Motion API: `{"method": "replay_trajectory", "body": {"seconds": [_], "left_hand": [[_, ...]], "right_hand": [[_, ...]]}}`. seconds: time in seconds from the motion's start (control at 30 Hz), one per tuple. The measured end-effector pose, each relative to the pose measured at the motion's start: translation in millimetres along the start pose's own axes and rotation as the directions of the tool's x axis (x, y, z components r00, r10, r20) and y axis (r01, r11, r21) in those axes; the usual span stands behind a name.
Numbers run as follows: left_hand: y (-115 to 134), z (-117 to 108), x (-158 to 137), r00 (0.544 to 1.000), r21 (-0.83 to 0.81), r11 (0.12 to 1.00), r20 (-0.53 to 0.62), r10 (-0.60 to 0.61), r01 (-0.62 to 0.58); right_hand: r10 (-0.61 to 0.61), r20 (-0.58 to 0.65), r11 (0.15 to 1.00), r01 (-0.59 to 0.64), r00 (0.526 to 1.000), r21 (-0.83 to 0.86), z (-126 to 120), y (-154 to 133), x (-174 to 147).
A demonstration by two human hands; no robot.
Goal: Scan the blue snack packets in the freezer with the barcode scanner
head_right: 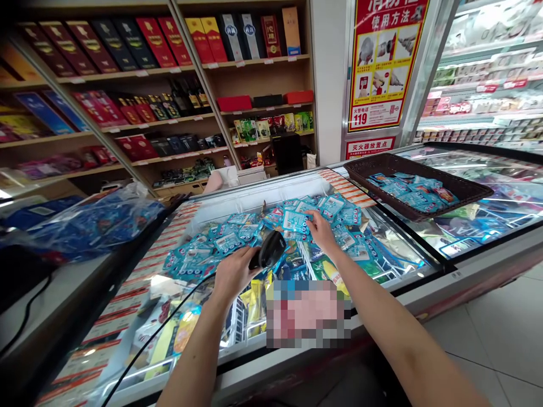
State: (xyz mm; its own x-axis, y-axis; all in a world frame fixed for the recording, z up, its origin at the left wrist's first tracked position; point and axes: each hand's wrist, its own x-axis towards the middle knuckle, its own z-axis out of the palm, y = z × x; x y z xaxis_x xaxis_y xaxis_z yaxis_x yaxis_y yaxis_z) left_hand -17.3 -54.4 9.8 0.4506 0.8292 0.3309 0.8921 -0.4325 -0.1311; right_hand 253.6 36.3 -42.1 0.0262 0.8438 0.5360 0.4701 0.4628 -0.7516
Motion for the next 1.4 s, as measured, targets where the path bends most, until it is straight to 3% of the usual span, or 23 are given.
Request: {"method": "replay_trajectory", "body": {"seconds": [0.57,0.8,1.0,1.1,1.23,1.4], "left_hand": [[4,6,0,1.0,-0.02,1.0,0.0,0.023,-0.023],[-4,5,-1,0.998,-0.016,1.0,-0.065,-0.017,0.016],[-22,4,-10,0.991,0.004,0.995,-0.087,-0.102,0.103],[-27,3,-13,0.988,0.005,0.992,-0.091,-0.124,0.125],[-27,1,-13,0.985,-0.023,0.988,-0.078,-0.153,0.152],[-19,1,-10,0.964,-0.118,0.958,-0.014,-0.264,0.261]], "right_hand": [[-0.019,0.027,1.0,0.019,0.999,-0.019,-2,-1,-2],[-0.023,-0.055,1.0,0.024,0.998,0.015,-2,-1,-1],[0.096,-0.088,0.994,-0.091,0.991,0.053,-10,-2,0],[0.088,-0.167,0.989,-0.107,0.982,-0.106,-13,1,1],[-0.017,-0.244,0.924,-0.078,0.97,-0.375,-17,2,-1],[-0.145,-0.186,0.83,0.017,0.972,-0.557,-16,-6,-5]]}}
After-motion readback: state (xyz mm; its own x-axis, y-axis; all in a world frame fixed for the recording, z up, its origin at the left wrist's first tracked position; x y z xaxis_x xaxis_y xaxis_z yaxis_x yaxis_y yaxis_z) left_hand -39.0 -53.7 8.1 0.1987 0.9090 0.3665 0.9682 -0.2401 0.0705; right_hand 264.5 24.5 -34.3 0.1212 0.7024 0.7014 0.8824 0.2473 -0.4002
